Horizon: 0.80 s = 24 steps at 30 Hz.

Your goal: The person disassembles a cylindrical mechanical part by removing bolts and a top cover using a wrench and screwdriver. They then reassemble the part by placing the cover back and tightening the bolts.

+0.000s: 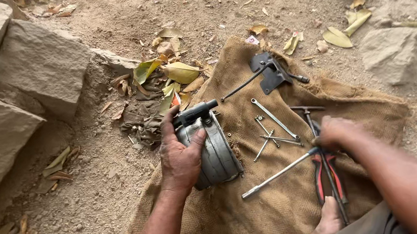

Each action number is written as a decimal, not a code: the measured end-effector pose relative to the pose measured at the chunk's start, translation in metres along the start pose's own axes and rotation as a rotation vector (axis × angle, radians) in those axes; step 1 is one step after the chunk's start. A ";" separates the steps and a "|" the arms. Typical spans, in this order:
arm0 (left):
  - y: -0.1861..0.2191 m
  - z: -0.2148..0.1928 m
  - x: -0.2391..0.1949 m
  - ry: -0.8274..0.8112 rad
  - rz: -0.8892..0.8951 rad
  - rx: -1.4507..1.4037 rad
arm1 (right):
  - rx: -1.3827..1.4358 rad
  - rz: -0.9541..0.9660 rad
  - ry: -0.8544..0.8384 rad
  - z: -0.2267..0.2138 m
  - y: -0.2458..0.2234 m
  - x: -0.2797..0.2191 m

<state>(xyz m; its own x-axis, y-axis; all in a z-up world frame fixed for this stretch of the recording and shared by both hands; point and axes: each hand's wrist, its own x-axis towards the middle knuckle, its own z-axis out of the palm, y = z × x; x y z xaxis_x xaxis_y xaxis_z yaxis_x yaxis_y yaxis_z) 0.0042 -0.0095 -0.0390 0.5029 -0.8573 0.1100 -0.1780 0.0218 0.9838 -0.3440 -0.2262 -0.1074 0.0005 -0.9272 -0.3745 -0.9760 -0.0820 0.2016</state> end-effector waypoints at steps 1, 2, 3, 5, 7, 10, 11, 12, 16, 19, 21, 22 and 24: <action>-0.004 0.002 0.001 -0.002 0.048 0.071 | 0.040 0.007 -0.024 0.002 0.003 0.005; -0.007 0.005 0.001 -0.007 0.044 0.094 | 0.078 0.014 -0.048 0.000 0.007 0.007; -0.010 0.004 0.004 -0.005 0.045 0.124 | 0.120 0.009 -0.068 -0.005 0.005 0.010; -0.013 0.003 0.008 0.003 0.100 0.161 | 0.250 0.063 -0.112 -0.022 0.010 0.009; -0.015 0.006 0.011 0.009 0.213 0.174 | 0.457 0.076 -0.135 -0.044 0.015 -0.001; -0.013 0.010 0.015 -0.030 0.088 0.292 | 0.752 0.009 -0.082 -0.085 0.009 -0.030; -0.012 0.010 0.015 -0.035 0.095 0.295 | 0.764 -0.031 -0.035 -0.103 0.003 -0.042; -0.011 0.010 0.014 -0.039 0.102 0.298 | 0.777 -0.071 0.012 -0.125 -0.004 -0.055; -0.005 0.016 0.011 -0.018 0.271 0.336 | 0.218 -0.137 0.339 -0.228 -0.021 -0.110; -0.003 0.019 0.008 -0.088 0.079 0.300 | 0.269 -0.350 0.671 -0.300 -0.033 -0.140; -0.001 0.019 0.008 -0.054 0.152 0.313 | 0.135 -0.573 0.833 -0.334 -0.050 -0.147; -0.001 0.019 0.007 -0.035 0.188 0.319 | 0.128 -0.599 0.806 -0.348 -0.063 -0.145; -0.001 0.018 0.006 -0.041 0.177 0.320 | 0.114 -0.654 0.750 -0.362 -0.088 -0.137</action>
<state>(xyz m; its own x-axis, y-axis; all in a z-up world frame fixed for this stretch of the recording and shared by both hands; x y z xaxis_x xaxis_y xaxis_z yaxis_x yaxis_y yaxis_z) -0.0080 -0.0237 -0.0422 0.4074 -0.8748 0.2620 -0.5178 0.0151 0.8554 -0.1792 -0.2245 0.2538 0.6433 -0.7066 0.2948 -0.7501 -0.6589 0.0575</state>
